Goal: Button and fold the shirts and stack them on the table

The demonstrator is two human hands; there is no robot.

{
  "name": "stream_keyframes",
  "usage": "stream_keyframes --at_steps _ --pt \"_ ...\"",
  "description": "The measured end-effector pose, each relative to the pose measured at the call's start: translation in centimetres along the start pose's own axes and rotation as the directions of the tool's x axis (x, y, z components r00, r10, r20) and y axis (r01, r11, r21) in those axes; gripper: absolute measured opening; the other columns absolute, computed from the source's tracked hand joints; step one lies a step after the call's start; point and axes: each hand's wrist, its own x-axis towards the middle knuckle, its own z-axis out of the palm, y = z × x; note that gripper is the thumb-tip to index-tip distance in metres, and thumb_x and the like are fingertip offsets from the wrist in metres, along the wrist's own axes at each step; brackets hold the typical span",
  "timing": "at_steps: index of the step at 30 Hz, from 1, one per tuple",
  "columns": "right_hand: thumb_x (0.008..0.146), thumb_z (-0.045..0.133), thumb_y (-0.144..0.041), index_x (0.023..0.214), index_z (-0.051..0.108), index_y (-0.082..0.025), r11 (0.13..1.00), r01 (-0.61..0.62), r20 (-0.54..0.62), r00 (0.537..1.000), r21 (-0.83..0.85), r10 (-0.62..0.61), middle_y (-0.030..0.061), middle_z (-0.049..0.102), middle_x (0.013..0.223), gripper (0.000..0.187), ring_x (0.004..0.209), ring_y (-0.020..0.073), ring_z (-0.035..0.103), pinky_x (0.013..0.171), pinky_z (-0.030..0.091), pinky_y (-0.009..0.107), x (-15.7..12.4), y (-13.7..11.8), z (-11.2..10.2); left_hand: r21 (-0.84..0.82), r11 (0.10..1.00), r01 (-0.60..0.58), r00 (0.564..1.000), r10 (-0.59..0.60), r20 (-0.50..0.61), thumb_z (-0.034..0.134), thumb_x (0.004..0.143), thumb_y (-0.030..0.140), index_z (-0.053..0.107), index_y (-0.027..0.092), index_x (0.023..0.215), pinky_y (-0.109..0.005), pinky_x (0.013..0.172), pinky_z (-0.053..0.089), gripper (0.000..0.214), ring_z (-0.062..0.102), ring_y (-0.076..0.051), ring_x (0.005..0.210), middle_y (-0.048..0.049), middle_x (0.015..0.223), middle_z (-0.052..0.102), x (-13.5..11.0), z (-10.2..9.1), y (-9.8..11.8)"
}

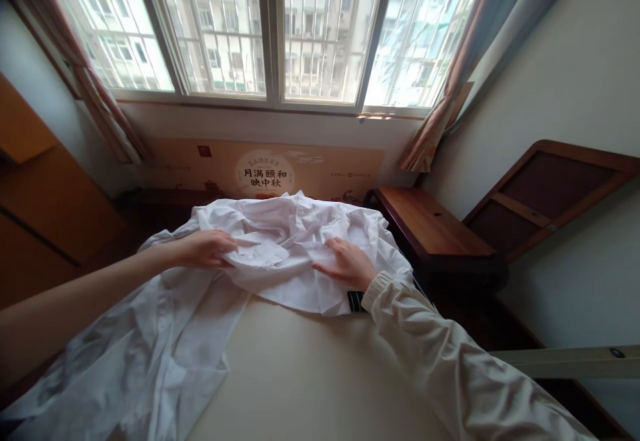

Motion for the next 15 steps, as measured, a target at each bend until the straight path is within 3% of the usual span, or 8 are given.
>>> stream_keyframes --at_steps 2,5,8,11,13,15 --pt "0.089 0.073 -0.043 0.101 0.064 -0.022 0.999 -0.020 0.055 0.998 -0.031 0.021 0.0094 0.073 0.098 0.025 0.089 0.0280 0.069 0.077 0.049 0.036 -1.2 0.0 0.5 -0.062 0.996 0.064 0.998 -0.066 -0.020 0.065 0.088 0.050 0.074 0.024 0.078 -0.031 0.073 0.050 0.028 0.063 -0.023 0.075 -0.0058 0.077 0.068 -0.8 -0.6 -0.8" --pt "0.089 0.066 -0.026 0.092 0.062 -0.023 0.997 -0.079 0.098 0.992 -0.028 0.081 0.0066 0.073 0.086 0.006 0.080 0.0257 0.068 0.069 0.043 0.033 -1.8 0.5 0.7 -0.121 0.974 0.193 0.966 -0.210 -0.151 0.057 0.092 0.055 0.071 0.021 0.078 -0.027 0.064 0.045 0.040 0.056 -0.019 0.067 -0.0029 0.072 0.063 -2.2 -2.6 -2.7" --pt "0.087 0.062 -0.021 0.093 0.063 -0.023 0.990 -0.128 0.061 0.990 0.061 0.125 0.0042 0.073 0.083 0.006 0.078 0.0239 0.069 0.067 0.041 0.030 -1.7 0.8 0.3 0.034 0.970 0.241 0.944 -0.226 -0.242 0.056 0.090 0.048 0.069 0.019 0.075 -0.028 0.069 0.046 0.035 0.053 -0.017 0.064 -0.0009 0.067 0.060 -3.8 -4.7 -4.5" --pt "0.086 0.061 -0.020 0.092 0.063 -0.023 0.980 -0.146 -0.030 0.988 0.134 0.151 0.0028 0.073 0.082 0.007 0.077 0.0226 0.069 0.068 0.042 0.028 -1.5 0.4 0.0 0.354 0.928 0.118 0.992 -0.095 -0.083 0.061 0.083 0.032 0.067 0.020 0.069 -0.035 0.090 0.048 0.019 0.058 -0.019 0.070 -0.0010 0.069 0.063 -5.1 -5.6 -5.8" --pt "0.087 0.063 -0.023 0.095 0.065 -0.023 0.980 -0.161 -0.080 0.982 0.113 0.170 0.0029 0.073 0.081 0.008 0.075 0.0233 0.069 0.067 0.042 0.029 -1.7 -0.2 -0.1 0.437 0.899 0.021 0.999 -0.035 0.025 0.062 0.082 0.026 0.070 0.021 0.077 -0.039 0.099 0.047 0.011 0.064 -0.022 0.080 -0.0034 0.081 0.071 -5.6 -5.5 -6.2" --pt "0.088 0.067 -0.030 0.099 0.068 -0.024 0.986 -0.153 -0.102 0.982 0.068 0.160 0.0038 0.074 0.081 0.013 0.074 0.0246 0.070 0.067 0.043 0.030 -2.0 -0.9 0.0 0.487 0.872 0.053 0.999 -0.045 -0.028 0.064 0.079 0.024 0.073 0.021 0.091 -0.040 0.100 0.049 0.016 0.067 -0.025 0.087 -0.0060 0.093 0.074 -5.8 -5.2 -6.2"
